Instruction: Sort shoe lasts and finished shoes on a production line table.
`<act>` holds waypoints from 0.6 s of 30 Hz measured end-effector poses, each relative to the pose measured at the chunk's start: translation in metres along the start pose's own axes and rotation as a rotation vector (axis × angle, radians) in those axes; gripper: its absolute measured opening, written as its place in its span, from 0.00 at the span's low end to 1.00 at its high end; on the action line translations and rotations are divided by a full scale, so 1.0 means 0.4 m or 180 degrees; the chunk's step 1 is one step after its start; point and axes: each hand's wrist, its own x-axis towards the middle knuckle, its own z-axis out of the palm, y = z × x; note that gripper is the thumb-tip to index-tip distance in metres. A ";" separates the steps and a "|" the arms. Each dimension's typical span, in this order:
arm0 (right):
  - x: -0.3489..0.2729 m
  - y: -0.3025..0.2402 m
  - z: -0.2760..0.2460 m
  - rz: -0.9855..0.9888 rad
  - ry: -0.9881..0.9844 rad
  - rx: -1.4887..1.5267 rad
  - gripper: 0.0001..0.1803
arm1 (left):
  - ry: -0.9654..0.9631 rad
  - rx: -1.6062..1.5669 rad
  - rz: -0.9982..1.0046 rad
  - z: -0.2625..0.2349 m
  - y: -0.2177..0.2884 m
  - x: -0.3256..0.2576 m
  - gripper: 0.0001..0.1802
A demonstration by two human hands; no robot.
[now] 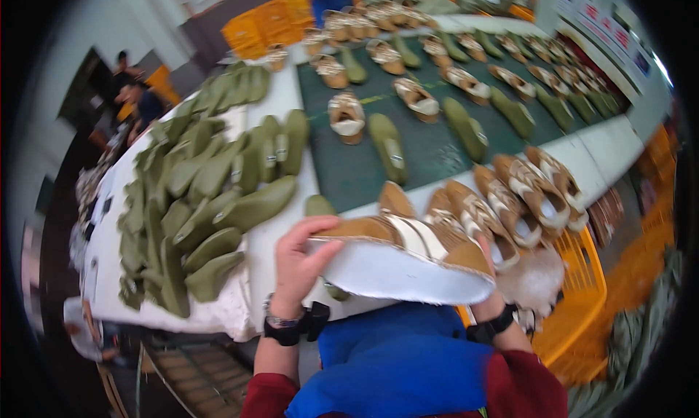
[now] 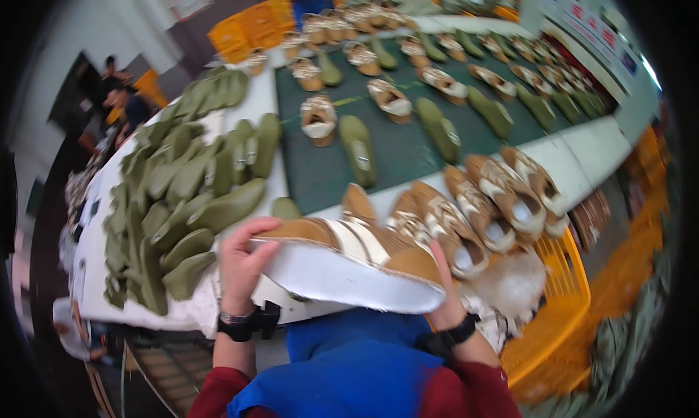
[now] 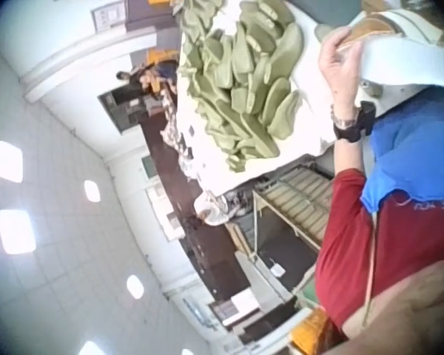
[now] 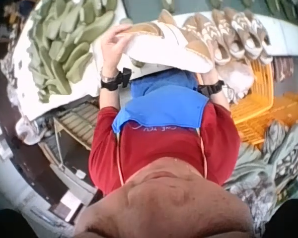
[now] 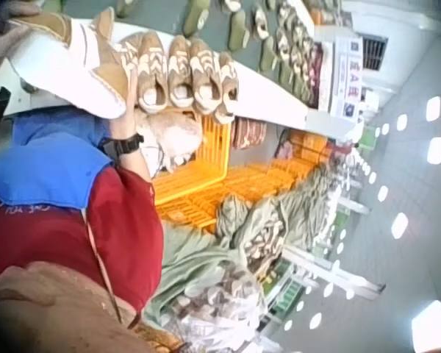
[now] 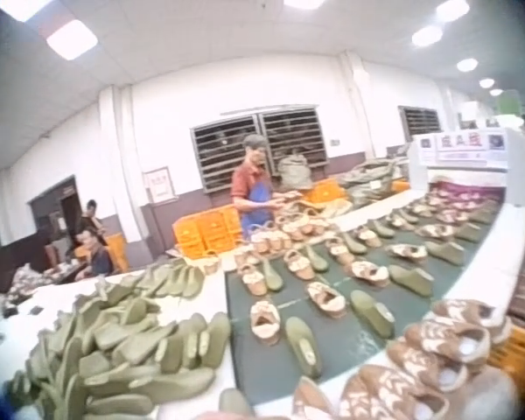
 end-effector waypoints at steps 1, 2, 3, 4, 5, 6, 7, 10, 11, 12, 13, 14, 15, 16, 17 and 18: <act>-0.003 0.011 0.011 0.0150 -0.0218 -0.0067 0.29 | 0.0173 0.0143 0.0000 -0.011 0.008 -0.015 0.14; 0.011 0.037 0.012 0.0246 -0.0359 -0.0147 0.29 | 0.0399 0.0342 -0.0045 -0.023 -0.006 -0.035 0.09; 0.000 0.028 0.016 0.0203 -0.0419 -0.0262 0.29 | 0.0365 0.0137 -0.0224 -0.019 -0.018 -0.036 0.08; 0.012 0.039 0.004 0.0239 -0.0506 -0.0336 0.28 | 0.0367 -0.0009 -0.0442 -0.018 -0.047 -0.046 0.06; 0.001 0.027 0.010 0.0184 -0.0560 -0.0435 0.28 | 0.0359 -0.0200 -0.0676 -0.013 -0.047 -0.046 0.05; -0.032 0.012 0.038 0.0066 -0.0666 -0.0543 0.28 | 0.0345 -0.0408 -0.0821 -0.015 -0.019 -0.062 0.06; -0.020 0.023 0.034 0.0074 -0.0754 -0.0579 0.28 | 0.0558 -0.0295 -0.0798 -0.028 -0.027 -0.084 0.06; -0.010 0.019 0.067 -0.0167 -0.0730 -0.0710 0.27 | 0.0478 -0.0945 -0.1230 -0.041 -0.067 -0.100 0.09; -0.006 0.017 0.079 -0.0286 -0.0684 -0.0745 0.27 | 0.0603 -0.1165 -0.1130 -0.037 -0.080 -0.098 0.11; -0.004 0.014 0.092 -0.0413 -0.0633 -0.0775 0.26 | 0.0715 -0.1386 -0.1024 -0.035 -0.097 -0.094 0.12; -0.015 0.006 0.120 -0.0385 -0.0675 -0.0791 0.26 | 0.0648 -0.1255 -0.1174 -0.039 -0.126 -0.094 0.17; -0.025 0.003 0.161 -0.0691 -0.0245 -0.0770 0.25 | 0.0697 -0.1248 -0.1157 -0.026 -0.152 -0.098 0.17; -0.025 0.005 0.185 -0.1000 0.0190 -0.0743 0.25 | 0.0896 -0.0738 -0.0947 -0.002 -0.179 -0.107 0.20; -0.012 -0.021 0.165 -0.1029 0.0179 -0.0758 0.25 | 0.1047 -0.0258 -0.0723 0.013 -0.192 -0.106 0.23; 0.011 -0.068 0.118 -0.1715 -0.0287 -0.1876 0.24 | 0.0703 0.0618 -0.0616 0.010 -0.182 -0.107 0.29; 0.023 -0.094 0.093 -0.2366 -0.0783 -0.2991 0.25 | 0.0710 0.0619 -0.0604 0.018 -0.190 -0.111 0.29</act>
